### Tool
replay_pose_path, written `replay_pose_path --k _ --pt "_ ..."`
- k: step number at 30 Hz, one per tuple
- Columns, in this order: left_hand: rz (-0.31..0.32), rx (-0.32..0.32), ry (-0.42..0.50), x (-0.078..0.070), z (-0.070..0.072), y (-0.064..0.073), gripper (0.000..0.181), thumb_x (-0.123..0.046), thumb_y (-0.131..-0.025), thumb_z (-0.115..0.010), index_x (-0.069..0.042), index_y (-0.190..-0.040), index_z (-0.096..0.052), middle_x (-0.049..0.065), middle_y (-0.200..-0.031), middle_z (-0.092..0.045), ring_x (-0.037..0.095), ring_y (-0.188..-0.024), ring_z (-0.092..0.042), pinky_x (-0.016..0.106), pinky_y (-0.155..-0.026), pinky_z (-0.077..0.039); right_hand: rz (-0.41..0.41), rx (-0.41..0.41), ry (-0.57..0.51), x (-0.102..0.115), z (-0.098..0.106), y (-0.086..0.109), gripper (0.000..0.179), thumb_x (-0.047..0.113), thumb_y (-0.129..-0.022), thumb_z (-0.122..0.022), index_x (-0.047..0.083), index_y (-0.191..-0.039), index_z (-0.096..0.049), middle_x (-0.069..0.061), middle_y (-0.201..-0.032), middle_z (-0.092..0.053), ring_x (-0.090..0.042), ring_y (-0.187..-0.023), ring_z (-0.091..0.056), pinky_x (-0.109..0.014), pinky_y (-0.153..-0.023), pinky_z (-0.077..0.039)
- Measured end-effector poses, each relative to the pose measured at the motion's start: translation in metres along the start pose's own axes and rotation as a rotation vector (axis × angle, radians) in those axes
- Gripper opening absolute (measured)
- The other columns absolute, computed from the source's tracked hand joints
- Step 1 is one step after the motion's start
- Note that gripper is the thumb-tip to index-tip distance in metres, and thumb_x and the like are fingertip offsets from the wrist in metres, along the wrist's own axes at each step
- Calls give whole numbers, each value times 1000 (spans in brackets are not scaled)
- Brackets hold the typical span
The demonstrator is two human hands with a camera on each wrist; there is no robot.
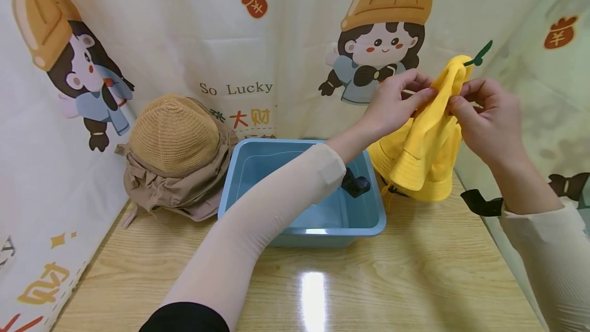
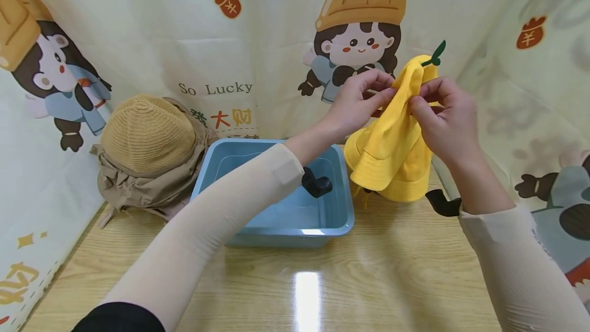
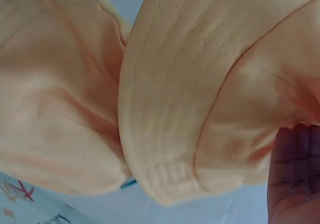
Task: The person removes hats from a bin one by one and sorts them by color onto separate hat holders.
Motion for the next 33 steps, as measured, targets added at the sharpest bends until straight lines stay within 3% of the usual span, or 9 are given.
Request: replay_pose_path --k 7,10,15,21,22,25,27,30,33 --pt "-56 23 -69 -2 10 -3 13 -19 -102 -58 -12 -112 -60 -1 -111 -64 6 -90 -65 17 -72 -54 83 -129 84 3 11 -2 23 8 -91 -55 31 -89 -54 19 -79 -60 4 -64 -54 -5 -61 -43" --pt "-91 8 -167 -3 13 -4 12 -23 -102 -58 -15 -111 -61 -4 -109 -65 4 -91 -63 14 -75 -50 126 -169 101 3 18 -4 26 7 -89 -53 32 -89 -54 21 -78 -58 6 -60 -51 -5 -58 -40" --pt "-168 -20 -354 -5 17 -7 12 -27 -102 -56 -18 -109 -61 -7 -104 -66 2 -92 -58 10 -81 -41 132 -173 127 2 25 -5 27 7 -89 -51 33 -91 -51 18 -83 -52 6 -62 -49 -2 -60 -41" --pt "-247 -39 -433 -4 20 -12 12 -24 -103 -55 -16 -109 -62 -6 -102 -66 3 -92 -57 10 -83 -40 137 -184 211 3 31 -6 29 11 -90 -51 40 -91 -48 23 -89 -49 10 -65 -49 -1 -64 -40" --pt "-258 -42 -443 -4 20 -13 12 -24 -103 -55 -16 -109 -62 -6 -102 -66 3 -92 -57 10 -83 -40 149 -190 225 3 32 -7 28 12 -90 -51 39 -91 -49 25 -89 -49 11 -67 -49 -1 -65 -40" --pt "-301 -53 -467 -3 20 -14 13 -23 -103 -55 -15 -110 -62 -5 -102 -65 3 -92 -56 11 -83 -40 172 -211 282 3 34 -9 11 14 -89 -50 17 -90 -61 30 -90 -47 16 -76 -49 -1 -71 -41" --pt "-323 -63 -480 -2 20 -15 13 -23 -103 -55 -14 -110 -62 -5 -102 -64 4 -93 -56 11 -83 -40 190 -228 304 2 35 -9 16 14 -89 -50 6 -93 -63 33 -90 -46 17 -80 -48 -1 -73 -40" --pt "-335 -92 -494 -1 18 -17 14 -24 -103 -54 -14 -110 -63 -5 -104 -64 4 -95 -55 10 -84 -39 217 -248 263 -2 35 -11 13 14 -90 -52 11 -94 -64 31 -90 -48 15 -79 -50 -2 -73 -41" --pt "-286 -123 -505 2 16 -18 15 -25 -104 -53 -16 -112 -62 -7 -108 -63 3 -100 -56 10 -87 -40 226 -210 87 -13 29 -10 16 9 -95 -58 20 -104 -64 21 -92 -57 6 -77 -55 -5 -71 -45"
Point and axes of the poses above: each hand's wrist, its own y-axis away from the middle knuckle, its own z-axis out of the back of the hand, x = y × z, the point moved 1 cm from there along -y, towards the middle knuckle
